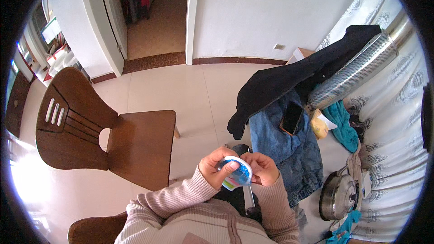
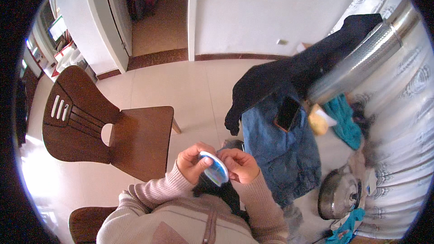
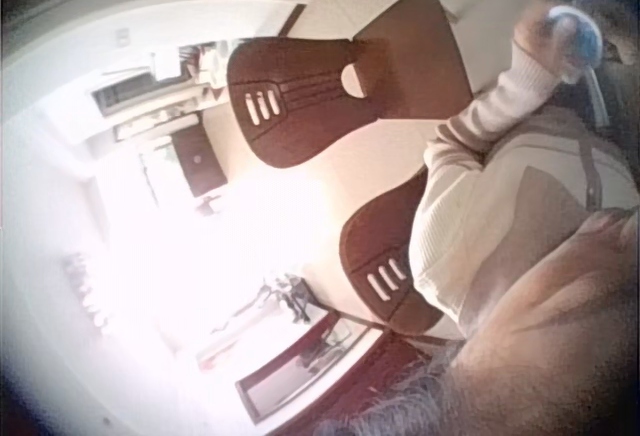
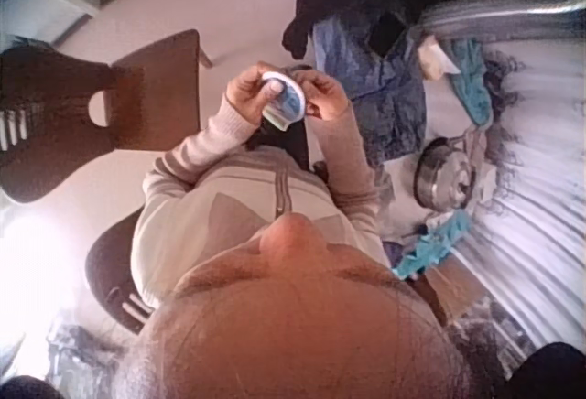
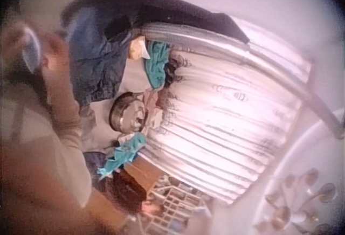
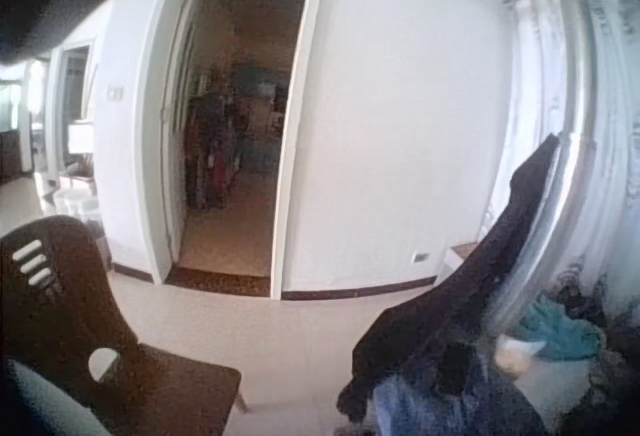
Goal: The person sews a colorful shoe insole while seated, using a needle and thread to stitch along the edges. The insole is repeatedly turned and adjusted in the hands as stitching progresses.
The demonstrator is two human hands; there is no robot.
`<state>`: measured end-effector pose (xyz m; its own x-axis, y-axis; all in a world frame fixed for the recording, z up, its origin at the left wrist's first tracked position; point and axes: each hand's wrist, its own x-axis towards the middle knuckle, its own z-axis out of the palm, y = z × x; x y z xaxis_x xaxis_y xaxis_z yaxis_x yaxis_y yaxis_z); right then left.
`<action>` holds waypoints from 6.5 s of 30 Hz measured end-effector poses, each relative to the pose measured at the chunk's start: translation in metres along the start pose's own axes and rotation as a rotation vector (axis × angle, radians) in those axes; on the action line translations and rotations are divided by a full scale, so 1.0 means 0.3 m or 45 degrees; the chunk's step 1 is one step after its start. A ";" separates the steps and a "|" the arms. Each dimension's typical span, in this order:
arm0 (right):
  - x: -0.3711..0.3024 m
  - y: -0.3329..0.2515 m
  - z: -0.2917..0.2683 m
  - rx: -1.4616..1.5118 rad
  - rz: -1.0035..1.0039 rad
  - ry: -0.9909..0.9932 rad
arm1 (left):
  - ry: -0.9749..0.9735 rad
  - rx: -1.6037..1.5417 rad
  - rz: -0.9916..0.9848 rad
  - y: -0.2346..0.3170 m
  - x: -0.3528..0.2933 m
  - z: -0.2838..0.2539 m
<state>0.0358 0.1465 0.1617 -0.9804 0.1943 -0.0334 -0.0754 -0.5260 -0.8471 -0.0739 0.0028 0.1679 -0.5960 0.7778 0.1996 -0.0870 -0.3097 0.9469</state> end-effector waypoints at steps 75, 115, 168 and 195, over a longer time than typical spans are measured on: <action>-0.134 -0.146 0.183 -2.051 -0.956 0.510 | -0.103 -0.474 -0.378 0.010 0.006 0.058; -0.169 -0.108 0.216 -2.375 -0.883 0.690 | 0.020 -0.351 -0.340 0.025 -0.012 0.065; -0.098 -0.061 0.142 -1.893 -1.051 0.762 | 0.032 -0.059 -0.122 0.004 -0.027 0.073; -0.052 0.001 0.124 0.642 -0.304 0.398 | -0.249 -0.773 -0.315 -0.056 0.000 0.064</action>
<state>0.0443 0.1125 0.1817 -0.8322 0.5468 -0.0918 -0.4365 -0.7483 -0.4994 -0.0572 0.0184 0.1569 -0.3507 0.9320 0.0912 -0.6685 -0.3173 0.6726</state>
